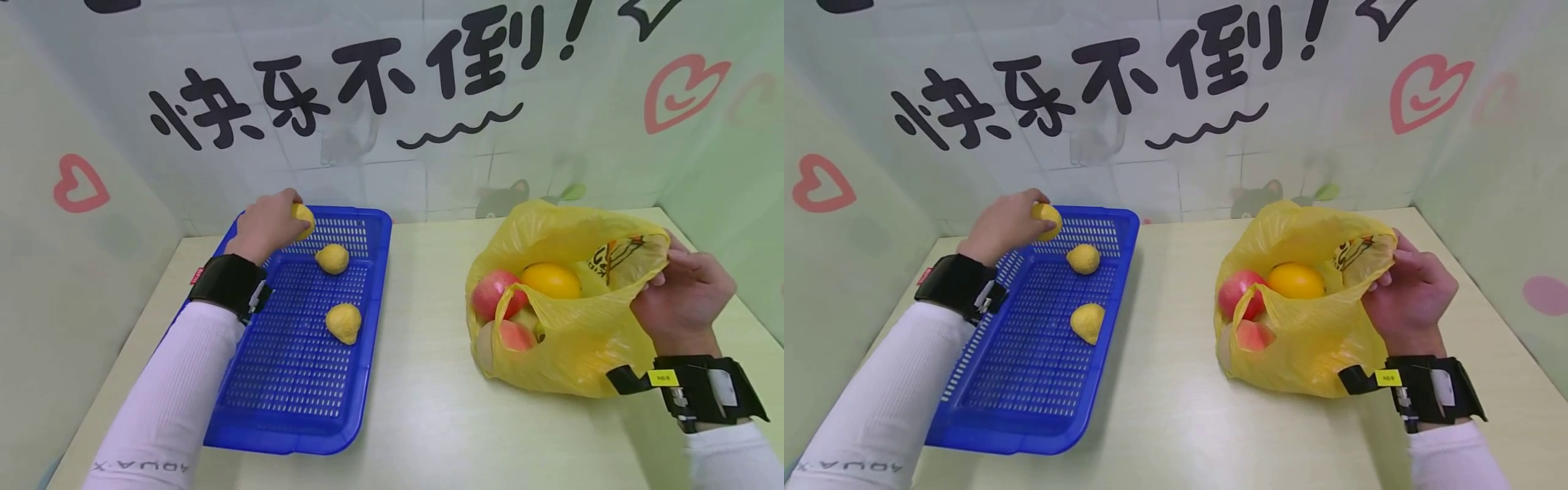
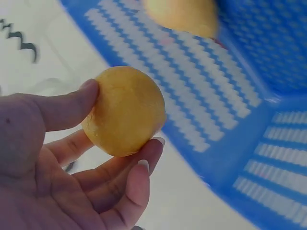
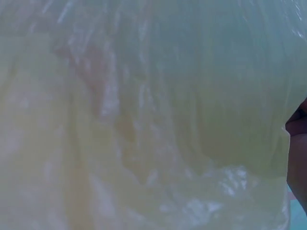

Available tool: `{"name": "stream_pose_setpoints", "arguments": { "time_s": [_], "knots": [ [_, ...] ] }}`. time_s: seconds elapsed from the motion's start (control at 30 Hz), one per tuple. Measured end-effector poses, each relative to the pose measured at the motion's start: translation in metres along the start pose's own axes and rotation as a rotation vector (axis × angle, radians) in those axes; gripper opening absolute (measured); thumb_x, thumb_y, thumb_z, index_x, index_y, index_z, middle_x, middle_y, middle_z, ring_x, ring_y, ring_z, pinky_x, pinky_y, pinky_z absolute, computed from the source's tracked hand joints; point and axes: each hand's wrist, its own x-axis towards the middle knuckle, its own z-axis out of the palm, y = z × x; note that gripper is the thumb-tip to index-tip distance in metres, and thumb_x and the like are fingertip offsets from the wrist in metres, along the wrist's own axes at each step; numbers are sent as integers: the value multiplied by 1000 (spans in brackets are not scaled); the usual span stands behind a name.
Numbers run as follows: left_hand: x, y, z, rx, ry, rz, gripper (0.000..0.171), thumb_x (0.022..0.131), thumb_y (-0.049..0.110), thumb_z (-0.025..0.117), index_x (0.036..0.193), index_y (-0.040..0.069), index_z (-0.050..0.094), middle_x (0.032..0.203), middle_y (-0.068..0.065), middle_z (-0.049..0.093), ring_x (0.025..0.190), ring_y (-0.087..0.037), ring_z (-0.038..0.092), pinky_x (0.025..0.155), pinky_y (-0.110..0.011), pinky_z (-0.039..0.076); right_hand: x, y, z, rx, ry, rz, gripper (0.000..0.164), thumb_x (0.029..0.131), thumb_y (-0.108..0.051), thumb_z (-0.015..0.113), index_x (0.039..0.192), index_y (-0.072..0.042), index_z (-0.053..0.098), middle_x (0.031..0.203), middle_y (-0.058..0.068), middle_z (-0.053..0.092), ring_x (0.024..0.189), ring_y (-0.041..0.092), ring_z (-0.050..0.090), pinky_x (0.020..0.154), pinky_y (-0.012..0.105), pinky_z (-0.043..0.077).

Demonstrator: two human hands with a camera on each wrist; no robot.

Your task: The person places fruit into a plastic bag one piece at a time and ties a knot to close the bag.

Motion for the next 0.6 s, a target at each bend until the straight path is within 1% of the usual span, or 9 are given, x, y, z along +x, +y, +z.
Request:
{"name": "stream_pose_setpoints", "arguments": {
  "time_s": [0.07, 0.17, 0.23, 0.33, 0.47, 0.6],
  "knots": [
    [-1, 11, -3, -19, 15, 36, 50, 97, 25, 58, 138, -1, 45, 121, -26, 59, 102, -41, 57, 88, -53, 50, 0, 0, 1, -7, 0, -7, 40, 94, -16, 17, 77, 6, 46, 64, 10, 36, 54, 26, 39, 52, 35, 36],
    [-2, 30, -4, -49, 58, 96, 50, 98, 23, 59, 139, -1, 45, 123, -26, 58, 104, -40, 56, 92, -52, 51, -1, -1, 2, -12, 3, -11, 39, 94, -16, 18, 79, 6, 46, 65, 10, 36, 54, 26, 39, 51, 35, 35],
    [-3, 44, -2, -75, 89, 124, 50, 98, 22, 60, 139, 0, 45, 123, -25, 57, 105, -38, 54, 92, -50, 51, -1, -1, 2, -9, 11, -13, 38, 93, -16, 19, 78, 6, 46, 65, 10, 36, 54, 26, 39, 52, 35, 36],
    [-5, 65, 0, -114, 126, 168, 50, 97, 23, 62, 140, 2, 47, 123, -22, 56, 106, -35, 52, 90, -48, 50, 0, -1, 1, -6, -2, -17, 37, 93, -15, 19, 74, 4, 43, 63, 10, 36, 53, 26, 39, 52, 36, 37],
    [-9, 92, 0, -150, 114, 229, 49, 97, 24, 63, 140, 6, 48, 123, -18, 56, 108, -32, 50, 91, -45, 49, 1, -2, 3, 5, -19, -23, 35, 93, -14, 19, 68, 2, 38, 61, 10, 35, 52, 26, 37, 52, 35, 35],
    [-11, 117, 1, -177, 81, 284, 48, 97, 26, 62, 140, 10, 49, 125, -14, 55, 110, -28, 49, 93, -43, 48, 1, -2, 5, 19, -1, -34, 35, 92, -13, 20, 65, 1, 37, 61, 10, 36, 52, 27, 38, 51, 34, 33]
  ]
}}
